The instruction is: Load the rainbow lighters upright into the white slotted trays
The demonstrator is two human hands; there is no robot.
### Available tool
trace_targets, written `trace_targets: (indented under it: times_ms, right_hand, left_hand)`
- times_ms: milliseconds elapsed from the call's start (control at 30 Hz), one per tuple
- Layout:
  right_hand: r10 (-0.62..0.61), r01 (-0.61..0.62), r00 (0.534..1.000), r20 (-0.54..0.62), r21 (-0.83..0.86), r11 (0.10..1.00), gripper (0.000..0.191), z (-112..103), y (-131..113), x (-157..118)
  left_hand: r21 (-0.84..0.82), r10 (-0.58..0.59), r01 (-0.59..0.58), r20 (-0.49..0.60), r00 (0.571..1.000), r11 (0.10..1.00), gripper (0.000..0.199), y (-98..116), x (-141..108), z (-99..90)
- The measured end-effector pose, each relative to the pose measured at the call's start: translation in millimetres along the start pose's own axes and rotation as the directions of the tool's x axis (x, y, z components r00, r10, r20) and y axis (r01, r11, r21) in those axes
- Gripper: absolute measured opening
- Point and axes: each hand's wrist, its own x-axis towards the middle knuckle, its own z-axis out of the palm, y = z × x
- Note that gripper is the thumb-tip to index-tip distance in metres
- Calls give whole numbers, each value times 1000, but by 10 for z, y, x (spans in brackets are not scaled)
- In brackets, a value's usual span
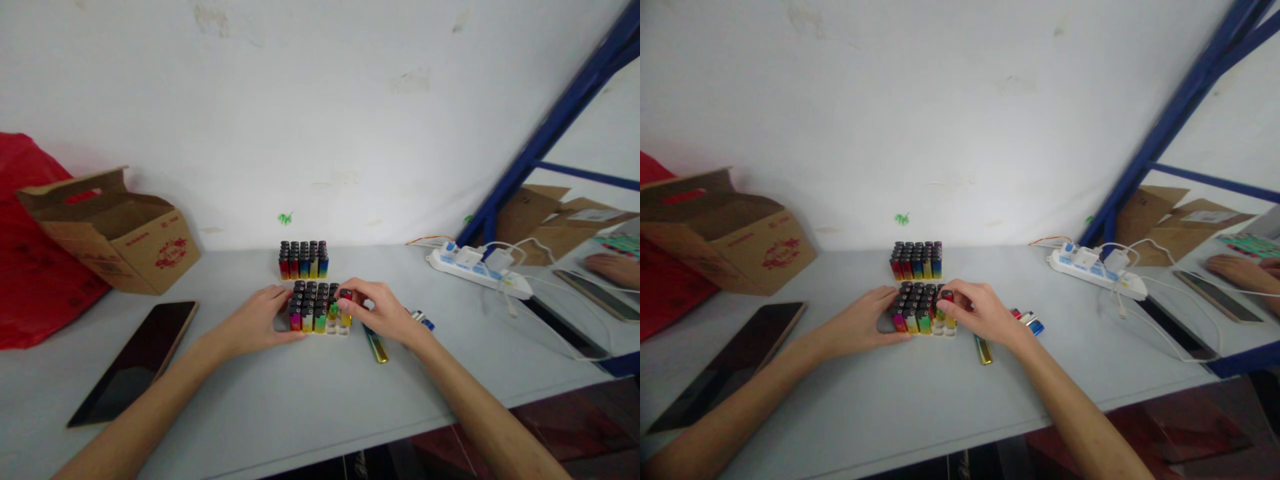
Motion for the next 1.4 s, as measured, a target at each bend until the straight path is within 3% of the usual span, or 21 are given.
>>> trace_targets:
  times_ms: [200,833,1267,1400]
  right_hand:
    - [7,-9,999,47,32,999,25,64,53,-4]
    - [43,-45,997,62,38,998,27,84,54,-5]
    - [0,1,1000,19,-41,999,24,55,138,8]
    - [-1,2,999,41,-20,1000,32,71,119,9]
  left_hand:
    - [3,-6,6,13,1000,1000,62,-1,6,2]
    - [-4,1,-1,-2,1000,1000,60,1,7,-11]
    - [-7,-7,7,-13,1000,1000,65,-18,1,-4]
    - [-11,-7,7,-5,1000,1000,65,-1,8,-17]
